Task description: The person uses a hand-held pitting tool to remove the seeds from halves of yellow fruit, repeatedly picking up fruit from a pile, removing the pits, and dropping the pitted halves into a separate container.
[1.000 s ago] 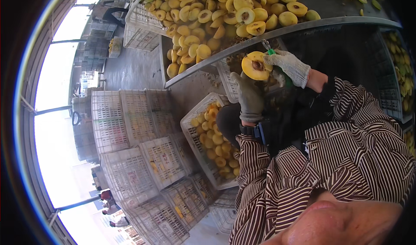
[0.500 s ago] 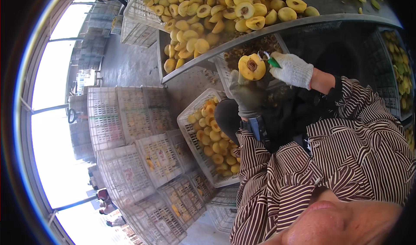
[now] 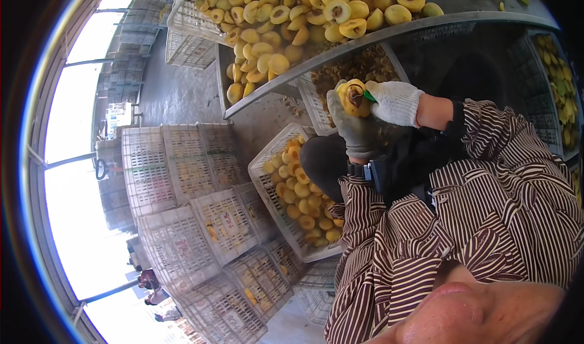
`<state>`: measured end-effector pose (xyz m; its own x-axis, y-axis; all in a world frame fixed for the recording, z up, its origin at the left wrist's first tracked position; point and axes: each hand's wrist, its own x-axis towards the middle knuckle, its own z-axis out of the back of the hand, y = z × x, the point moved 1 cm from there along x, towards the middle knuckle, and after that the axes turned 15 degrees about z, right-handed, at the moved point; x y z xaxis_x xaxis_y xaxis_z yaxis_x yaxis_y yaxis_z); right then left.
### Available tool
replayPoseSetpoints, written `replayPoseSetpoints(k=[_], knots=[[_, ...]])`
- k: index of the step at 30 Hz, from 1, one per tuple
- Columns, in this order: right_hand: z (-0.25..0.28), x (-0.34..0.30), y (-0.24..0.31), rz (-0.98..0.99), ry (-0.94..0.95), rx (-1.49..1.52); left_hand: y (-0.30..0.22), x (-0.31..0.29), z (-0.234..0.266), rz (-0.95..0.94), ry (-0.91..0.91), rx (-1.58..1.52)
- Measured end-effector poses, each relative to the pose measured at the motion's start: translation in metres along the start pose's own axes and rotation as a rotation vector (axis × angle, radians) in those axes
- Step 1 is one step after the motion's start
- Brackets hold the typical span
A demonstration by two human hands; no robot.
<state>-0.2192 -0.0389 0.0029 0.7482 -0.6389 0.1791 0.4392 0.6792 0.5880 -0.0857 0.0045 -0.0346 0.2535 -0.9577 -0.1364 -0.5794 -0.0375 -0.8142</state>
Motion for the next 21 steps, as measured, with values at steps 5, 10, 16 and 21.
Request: replayPoseSetpoints(k=[5,10,16,21], knots=[[-0.002,0.004,0.003,0.010,0.023,0.062,-0.004,0.001,-0.002,-0.175,-0.120,0.481],[0.014,0.008,0.012,-0.227,0.229,0.522,-0.006,0.000,0.004,-0.237,-0.193,0.670],[0.015,0.006,0.020,-0.167,0.247,0.386,-0.005,0.001,0.012,-0.529,-0.184,0.901],[0.004,0.004,0.012,-0.259,0.308,0.505,0.000,0.007,0.018,-0.680,-0.307,0.923]])
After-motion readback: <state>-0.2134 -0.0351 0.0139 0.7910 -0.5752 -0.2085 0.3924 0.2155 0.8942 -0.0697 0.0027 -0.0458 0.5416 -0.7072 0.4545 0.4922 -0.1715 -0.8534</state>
